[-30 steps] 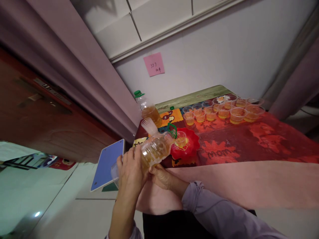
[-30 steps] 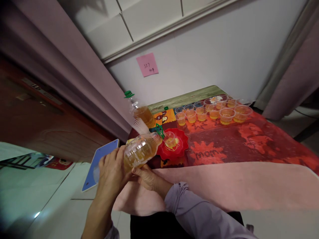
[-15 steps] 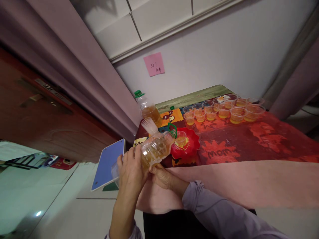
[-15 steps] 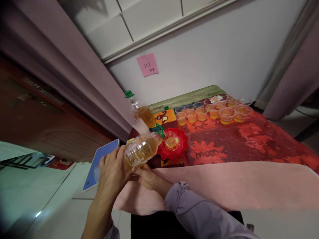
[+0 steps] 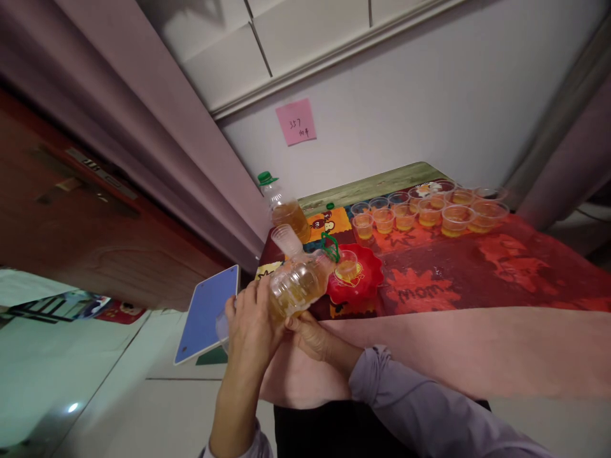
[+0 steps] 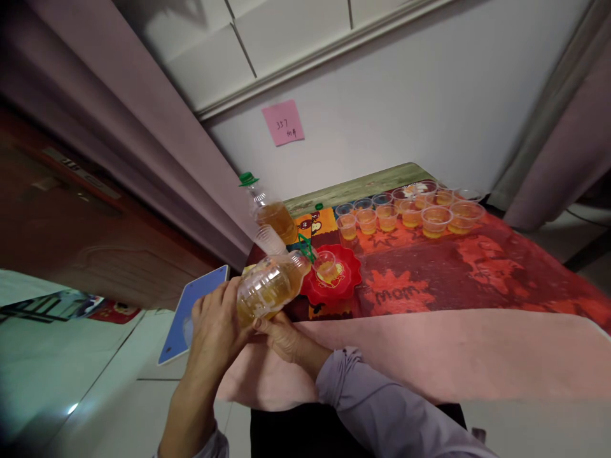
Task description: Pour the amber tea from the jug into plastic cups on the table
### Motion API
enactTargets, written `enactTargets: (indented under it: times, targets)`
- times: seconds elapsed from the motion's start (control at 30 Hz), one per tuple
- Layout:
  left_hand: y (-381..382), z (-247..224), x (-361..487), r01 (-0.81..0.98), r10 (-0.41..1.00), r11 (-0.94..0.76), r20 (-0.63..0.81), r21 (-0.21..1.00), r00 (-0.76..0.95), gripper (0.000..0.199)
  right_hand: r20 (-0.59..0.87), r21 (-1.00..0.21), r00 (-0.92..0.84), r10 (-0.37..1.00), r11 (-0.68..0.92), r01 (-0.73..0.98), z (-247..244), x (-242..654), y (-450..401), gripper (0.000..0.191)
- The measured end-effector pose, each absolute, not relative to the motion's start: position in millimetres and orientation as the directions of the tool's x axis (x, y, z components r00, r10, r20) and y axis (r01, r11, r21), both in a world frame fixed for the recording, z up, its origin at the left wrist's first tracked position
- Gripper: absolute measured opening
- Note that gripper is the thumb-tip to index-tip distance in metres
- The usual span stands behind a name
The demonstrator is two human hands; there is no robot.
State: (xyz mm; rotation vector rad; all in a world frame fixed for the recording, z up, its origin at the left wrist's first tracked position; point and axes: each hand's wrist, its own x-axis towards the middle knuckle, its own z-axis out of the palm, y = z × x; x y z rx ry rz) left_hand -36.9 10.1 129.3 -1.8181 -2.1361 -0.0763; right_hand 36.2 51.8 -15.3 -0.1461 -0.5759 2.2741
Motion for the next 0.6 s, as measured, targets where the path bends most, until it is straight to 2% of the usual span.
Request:
enactTargets:
  times: [0.13, 0.23, 0.33, 0.47, 0.53, 0.6]
  targets:
    - [7.8, 114.6, -51.0, 0.989, 0.922, 0.137, 0.372, -0.048, -0.110, 0.084, 0.060, -0.529, -0.625, 0.778, -0.506, -0.681, -8.6, 40.6, 57.4, 0.061]
    - [8.0, 99.4, -62.2, 0.990, 0.865, 0.072, 0.486, 0.119, -0.121, 0.088, 0.066, -0.568, -0.582, 0.811, -0.449, -0.690, -5.3, 44.4, 64.0, 0.070]
    - [10.9, 83.1, -72.1, 0.928, 0.760, 0.103, 0.573, 0.359, -0.306, 0.092, 0.054, -0.587, -0.537, 0.842, -0.408, -0.699, -5.2, 47.1, 70.2, 0.076]
    - [15.6, 56.0, -83.4, 0.712, 0.553, 0.128, 0.547, 0.690, -0.629, 0.089, 0.019, -0.649, -0.448, 0.894, -0.329, -0.686, -10.7, 47.0, 74.5, 0.063]
    - [16.1, 38.5, -86.4, 0.625, 0.489, 0.105, 0.507, 0.773, -0.710, 0.089, -0.016, -0.672, -0.398, 0.917, -0.304, -0.675, -14.6, 45.0, 75.1, 0.059]
    - [14.7, 19.7, -87.0, 0.594, 0.440, 0.131, 0.491, 0.794, -0.752, 0.088, -0.045, -0.690, -0.368, 0.929, -0.295, -0.661, -17.9, 42.9, 75.6, 0.057]
